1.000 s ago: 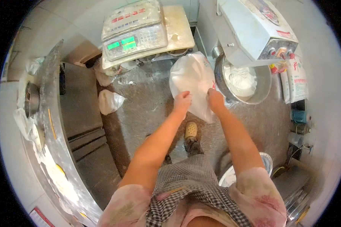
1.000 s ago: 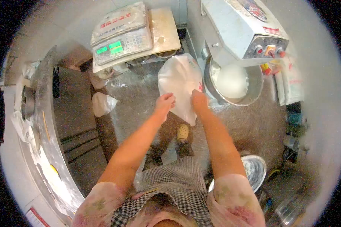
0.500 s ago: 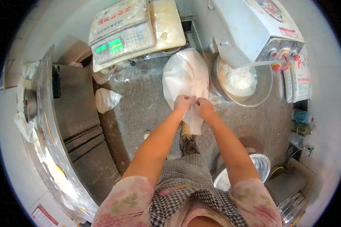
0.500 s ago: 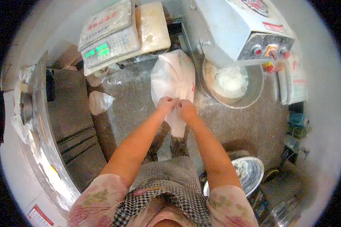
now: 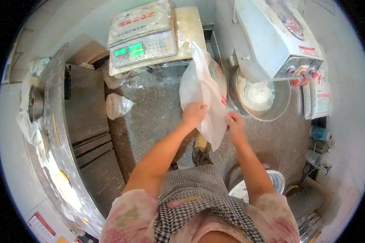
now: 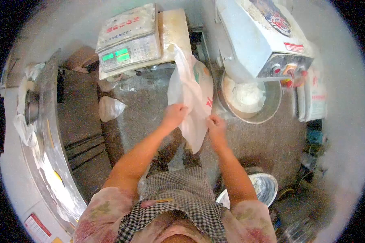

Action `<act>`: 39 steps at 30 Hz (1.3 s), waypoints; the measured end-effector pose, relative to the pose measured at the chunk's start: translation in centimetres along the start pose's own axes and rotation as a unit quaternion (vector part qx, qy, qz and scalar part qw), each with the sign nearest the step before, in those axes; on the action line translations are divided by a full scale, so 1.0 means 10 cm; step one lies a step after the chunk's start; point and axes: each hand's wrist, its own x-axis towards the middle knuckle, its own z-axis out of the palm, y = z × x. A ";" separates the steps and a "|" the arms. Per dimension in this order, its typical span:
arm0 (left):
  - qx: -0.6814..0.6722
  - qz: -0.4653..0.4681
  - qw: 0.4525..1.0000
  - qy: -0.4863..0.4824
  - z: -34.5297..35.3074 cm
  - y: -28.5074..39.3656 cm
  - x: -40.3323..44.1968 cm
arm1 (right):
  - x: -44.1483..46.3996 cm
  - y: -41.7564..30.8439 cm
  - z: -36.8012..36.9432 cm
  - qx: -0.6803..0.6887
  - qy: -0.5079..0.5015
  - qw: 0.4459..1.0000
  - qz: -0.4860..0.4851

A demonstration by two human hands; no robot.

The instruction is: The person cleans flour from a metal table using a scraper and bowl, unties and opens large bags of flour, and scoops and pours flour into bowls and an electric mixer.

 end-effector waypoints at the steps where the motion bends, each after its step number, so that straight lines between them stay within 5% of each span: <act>1: -0.024 -0.015 0.999 0.018 -0.16 0.01 -0.06 | -0.03 -0.08 -0.03 0.022 0.021 1.000 0.002; 8: -0.215 -0.149 0.956 0.129 -0.98 -0.11 -0.54 | 0.07 -0.20 -0.54 0.127 0.133 0.983 -0.020; 11: -0.244 -0.207 0.939 0.126 -1.14 -0.18 -0.74 | -0.01 -0.38 -0.65 0.061 0.103 0.991 -0.057; 15: -0.093 -0.221 0.969 0.053 -1.19 -0.27 -0.85 | 0.04 -0.30 -0.71 -0.109 0.079 0.988 -0.078; 17: 0.029 -0.212 0.976 0.037 -1.23 -0.13 -0.79 | 0.11 -0.33 -0.74 -0.319 0.085 0.935 -0.126; 20: 0.122 -0.090 0.980 0.129 -1.26 0.07 -0.51 | 0.04 -0.91 -0.48 -0.418 0.120 0.862 -0.260; 23: 0.235 -0.050 0.964 0.112 -1.14 0.33 -0.14 | 0.20 -1.16 -0.14 -0.549 0.096 0.757 -0.340; 26: 0.311 0.005 0.949 0.058 -1.08 0.34 0.17 | 0.51 -1.06 0.10 -0.635 0.069 0.707 -0.303; 29: 0.331 -0.059 0.941 -0.041 -1.17 0.07 0.49 | 1.03 -0.74 -0.09 -0.676 0.011 0.720 -0.154; 31: 0.257 -0.074 0.962 0.056 -1.44 -0.09 0.60 | 1.07 -0.88 -0.22 -0.621 0.092 0.760 -0.167; 34: 0.225 -0.089 0.970 0.016 -1.90 -0.25 0.73 | 0.95 -1.35 -0.22 -0.568 0.124 0.808 -0.101; 35: 0.213 -0.028 0.975 0.052 -1.95 -0.21 0.75 | 0.92 -1.47 -0.18 -0.554 0.119 0.821 -0.065; 37: 0.183 0.093 0.971 0.123 -2.01 -0.06 0.74 | 0.89 -1.30 0.07 -0.353 0.144 0.902 -0.201; 39: 0.079 0.160 0.981 0.075 -1.86 0.10 0.86 | 0.73 -1.26 0.46 -0.264 0.051 0.945 -0.187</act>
